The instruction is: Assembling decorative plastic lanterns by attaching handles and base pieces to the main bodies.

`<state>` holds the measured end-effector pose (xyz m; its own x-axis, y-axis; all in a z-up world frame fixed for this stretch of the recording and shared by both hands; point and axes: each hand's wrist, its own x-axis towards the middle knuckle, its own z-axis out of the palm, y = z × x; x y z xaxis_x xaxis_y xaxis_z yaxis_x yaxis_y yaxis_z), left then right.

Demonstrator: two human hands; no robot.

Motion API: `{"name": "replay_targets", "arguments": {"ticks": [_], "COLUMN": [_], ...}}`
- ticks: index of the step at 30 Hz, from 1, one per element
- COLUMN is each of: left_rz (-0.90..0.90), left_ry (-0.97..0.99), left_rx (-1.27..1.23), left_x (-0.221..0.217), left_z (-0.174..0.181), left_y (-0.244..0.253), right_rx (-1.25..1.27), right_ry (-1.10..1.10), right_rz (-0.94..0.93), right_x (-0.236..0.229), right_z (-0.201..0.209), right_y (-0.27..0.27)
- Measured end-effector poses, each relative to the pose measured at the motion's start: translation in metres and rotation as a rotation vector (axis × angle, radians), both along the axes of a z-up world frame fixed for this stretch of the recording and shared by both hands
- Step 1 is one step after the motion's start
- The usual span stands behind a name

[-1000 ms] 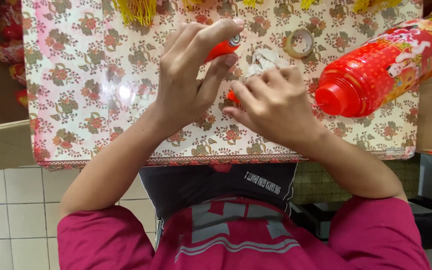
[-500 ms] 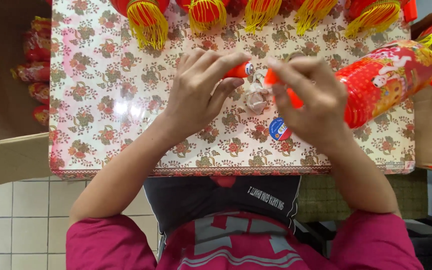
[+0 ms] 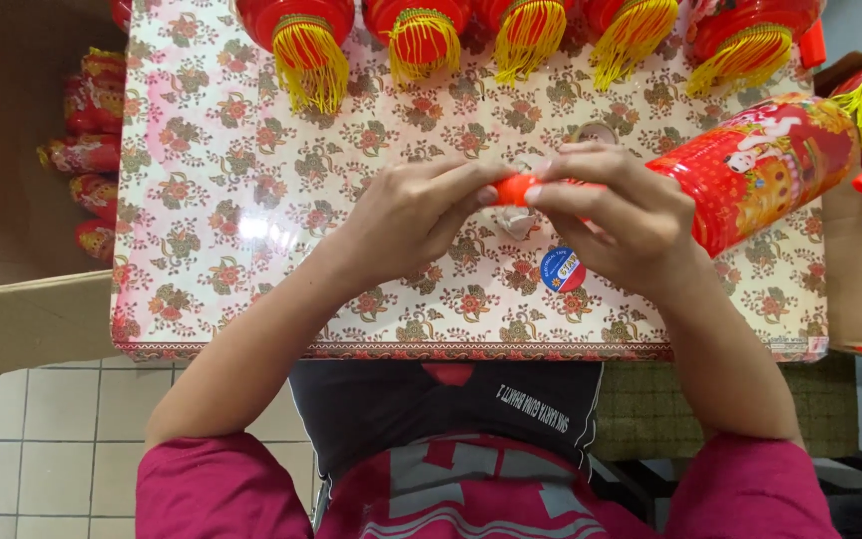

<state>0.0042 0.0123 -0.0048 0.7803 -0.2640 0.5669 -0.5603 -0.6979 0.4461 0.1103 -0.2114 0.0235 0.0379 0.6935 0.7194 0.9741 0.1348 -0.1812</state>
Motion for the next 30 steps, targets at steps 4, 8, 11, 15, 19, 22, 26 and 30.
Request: {"name": "replay_targets", "arguments": {"ticks": [4,8,11,15,19,22,26,30], "left_rz": [-0.122,-0.193,-0.209,-0.109,0.002,0.095,0.162,0.235], "left_ry": [0.207,0.23,0.237,0.116,-0.08,-0.118,-0.114,-0.035], "left_rx": [-0.074,-0.247,-0.261,-0.28,-0.143,-0.043,0.097,0.28], "left_x": [0.004,0.004,0.002,0.0,0.0,0.003,-0.002,-0.01], "left_z": [0.002,0.013,0.015,0.01,0.006,-0.004,-0.002,0.006], "left_y": [0.006,0.007,0.005,0.001,-0.004,-0.004,-0.001,-0.002], "right_rx": [-0.014,0.02,0.033,0.122,0.1,0.107,0.138,0.208], "right_ry": [-0.056,-0.029,0.017,0.106,0.157,0.134,0.111,0.095], "right_rz": [0.097,0.08,0.062,-0.07,-0.155,-0.188,-0.219,-0.174], "right_x": [-0.004,-0.01,-0.013,-0.016,-0.016,-0.014,-0.011,-0.013], "right_z": [0.0,0.01,0.009,0.001,-0.01,-0.016,-0.024,-0.016], "right_y": [0.002,0.003,0.004,0.008,0.004,0.006,0.011,0.016]}}
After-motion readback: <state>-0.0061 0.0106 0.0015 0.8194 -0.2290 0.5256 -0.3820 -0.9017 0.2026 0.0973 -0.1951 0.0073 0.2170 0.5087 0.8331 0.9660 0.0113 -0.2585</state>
